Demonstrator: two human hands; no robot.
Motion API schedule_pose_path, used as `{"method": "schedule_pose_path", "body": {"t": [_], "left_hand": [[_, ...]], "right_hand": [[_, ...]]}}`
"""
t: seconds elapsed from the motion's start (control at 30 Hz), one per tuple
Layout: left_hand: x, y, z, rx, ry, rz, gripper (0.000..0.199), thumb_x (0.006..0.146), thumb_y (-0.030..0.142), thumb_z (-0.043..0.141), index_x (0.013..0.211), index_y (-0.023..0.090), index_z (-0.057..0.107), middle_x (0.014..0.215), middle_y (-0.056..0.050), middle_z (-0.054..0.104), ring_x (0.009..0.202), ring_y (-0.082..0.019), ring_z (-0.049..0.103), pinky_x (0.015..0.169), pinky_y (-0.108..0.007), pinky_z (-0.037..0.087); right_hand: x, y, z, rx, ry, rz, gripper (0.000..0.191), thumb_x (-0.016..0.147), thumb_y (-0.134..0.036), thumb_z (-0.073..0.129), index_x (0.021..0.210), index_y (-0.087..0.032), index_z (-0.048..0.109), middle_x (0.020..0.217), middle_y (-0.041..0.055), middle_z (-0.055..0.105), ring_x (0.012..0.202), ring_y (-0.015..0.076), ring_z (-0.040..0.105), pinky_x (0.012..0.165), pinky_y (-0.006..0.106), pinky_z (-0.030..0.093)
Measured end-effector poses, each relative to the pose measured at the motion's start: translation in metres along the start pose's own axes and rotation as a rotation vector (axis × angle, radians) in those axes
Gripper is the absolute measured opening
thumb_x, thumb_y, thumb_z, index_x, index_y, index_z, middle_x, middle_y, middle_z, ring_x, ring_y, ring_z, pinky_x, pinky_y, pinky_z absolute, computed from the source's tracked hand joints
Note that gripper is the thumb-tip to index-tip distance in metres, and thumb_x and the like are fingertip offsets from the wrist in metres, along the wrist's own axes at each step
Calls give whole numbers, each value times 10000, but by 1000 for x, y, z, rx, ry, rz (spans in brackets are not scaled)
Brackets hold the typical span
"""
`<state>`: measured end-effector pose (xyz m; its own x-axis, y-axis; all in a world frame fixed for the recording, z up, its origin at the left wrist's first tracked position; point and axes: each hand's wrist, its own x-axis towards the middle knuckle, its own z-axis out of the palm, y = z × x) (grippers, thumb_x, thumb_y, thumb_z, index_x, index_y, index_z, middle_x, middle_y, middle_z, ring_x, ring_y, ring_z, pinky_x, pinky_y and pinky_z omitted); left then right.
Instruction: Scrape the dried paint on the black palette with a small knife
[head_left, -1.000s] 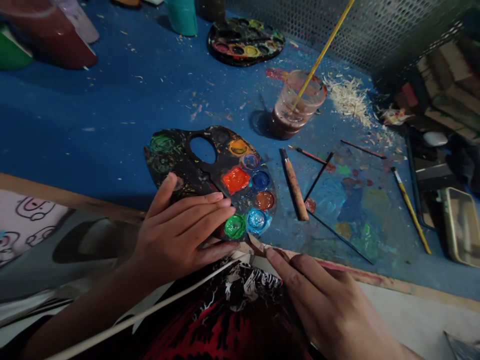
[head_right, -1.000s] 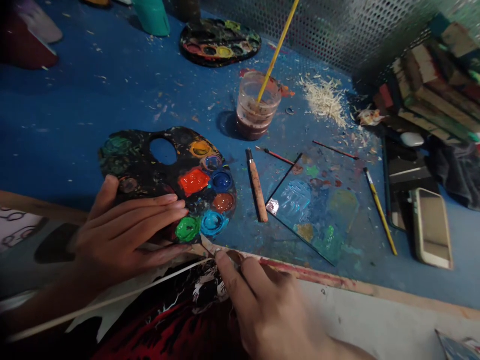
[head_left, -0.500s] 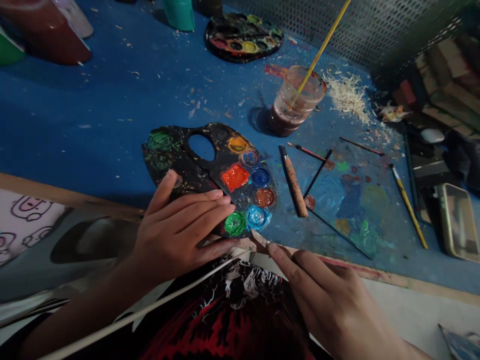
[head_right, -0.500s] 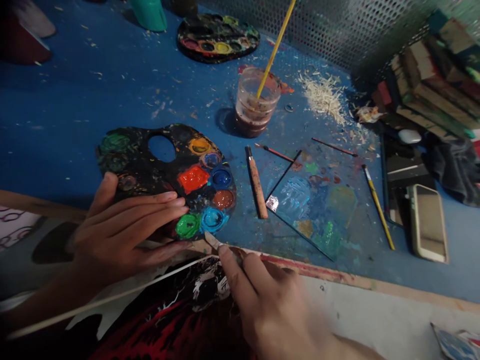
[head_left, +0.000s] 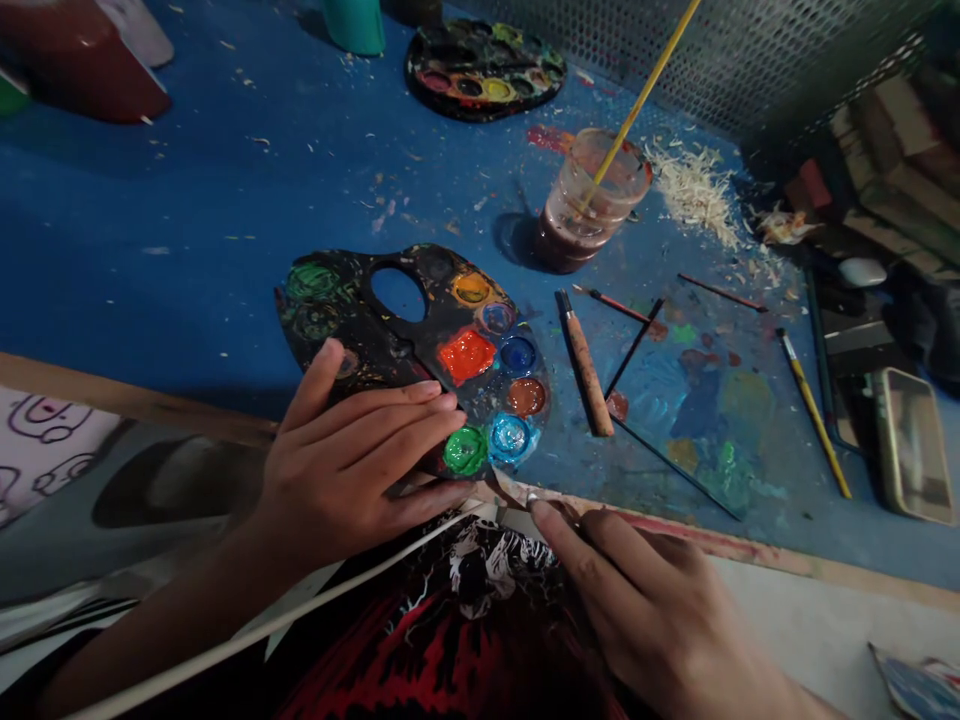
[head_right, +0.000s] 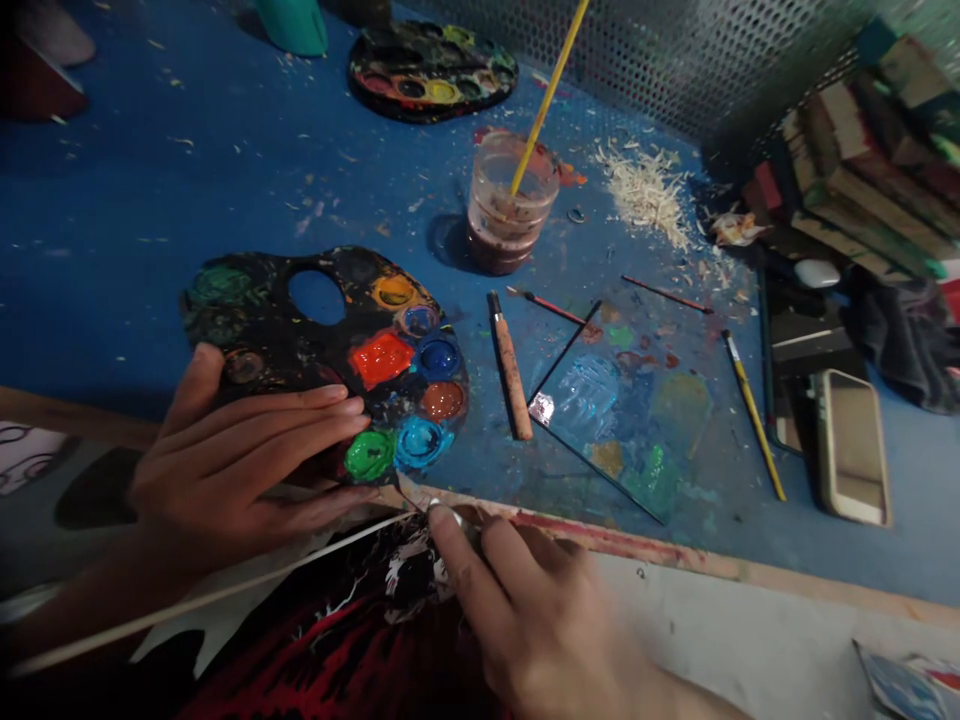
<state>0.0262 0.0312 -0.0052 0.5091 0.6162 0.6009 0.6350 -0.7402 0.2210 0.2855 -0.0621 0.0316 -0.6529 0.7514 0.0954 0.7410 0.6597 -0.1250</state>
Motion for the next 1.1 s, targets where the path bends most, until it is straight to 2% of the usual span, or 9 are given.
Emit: {"method": "schedule_pose_path", "body": {"t": [0.17, 0.3, 0.6, 0.8, 0.9, 1.1], "left_hand": [[-2, 0, 1, -3, -9, -22, 299, 904, 456, 697, 1109, 243, 657, 1044, -4, 798, 991, -183, 762, 1327, -378, 145], [-2, 0, 0, -3, -10, -28, 296, 906, 445, 695, 1119, 244, 654, 1057, -7, 795, 988, -190, 763, 1326, -391, 157], [1, 3, -2, -4, -23, -37, 259, 906, 439, 696, 1099, 274, 642, 1049, 3, 794, 960, -210, 769, 1316, -479, 201], [1, 1, 0, -5, 22, 4, 254, 900, 422, 699, 1058, 227, 656, 1002, -29, 802, 923, -224, 775, 1276, -494, 305], [1, 0, 2, -8, 36, 14, 266, 886, 421, 719, 1031, 203, 673, 992, -45, 803, 914, -226, 776, 1282, -482, 292], [2, -1, 0, -31, 32, 28, 275, 894, 413, 721, 1020, 170, 699, 984, -61, 803, 942, -206, 771, 1311, -391, 198]], "right_hand": [[7, 1, 2, 10, 26, 11, 483, 937, -35, 398, 1396, -50, 544, 1005, 103, 752, 759, 173, 702, 605, 298, 561], [14, 3, -1, 75, 39, 33, 431, 961, -52, 413, 1363, -44, 570, 864, 70, 720, 664, 158, 671, 529, 286, 532], [19, 7, 0, 63, 32, 47, 437, 979, -68, 400, 1389, -76, 549, 787, 15, 665, 513, 131, 566, 447, 293, 454], [9, 7, -2, 89, 7, 33, 447, 988, -81, 392, 1420, -81, 505, 908, 48, 709, 705, 149, 664, 559, 281, 502], [6, 9, -6, 76, -9, -2, 438, 993, -78, 379, 1412, -84, 506, 989, 66, 730, 797, 156, 697, 593, 280, 511], [18, 18, -9, 65, -32, -61, 407, 1014, -86, 348, 1389, -77, 505, 876, 23, 711, 691, 135, 692, 491, 298, 464]]}}
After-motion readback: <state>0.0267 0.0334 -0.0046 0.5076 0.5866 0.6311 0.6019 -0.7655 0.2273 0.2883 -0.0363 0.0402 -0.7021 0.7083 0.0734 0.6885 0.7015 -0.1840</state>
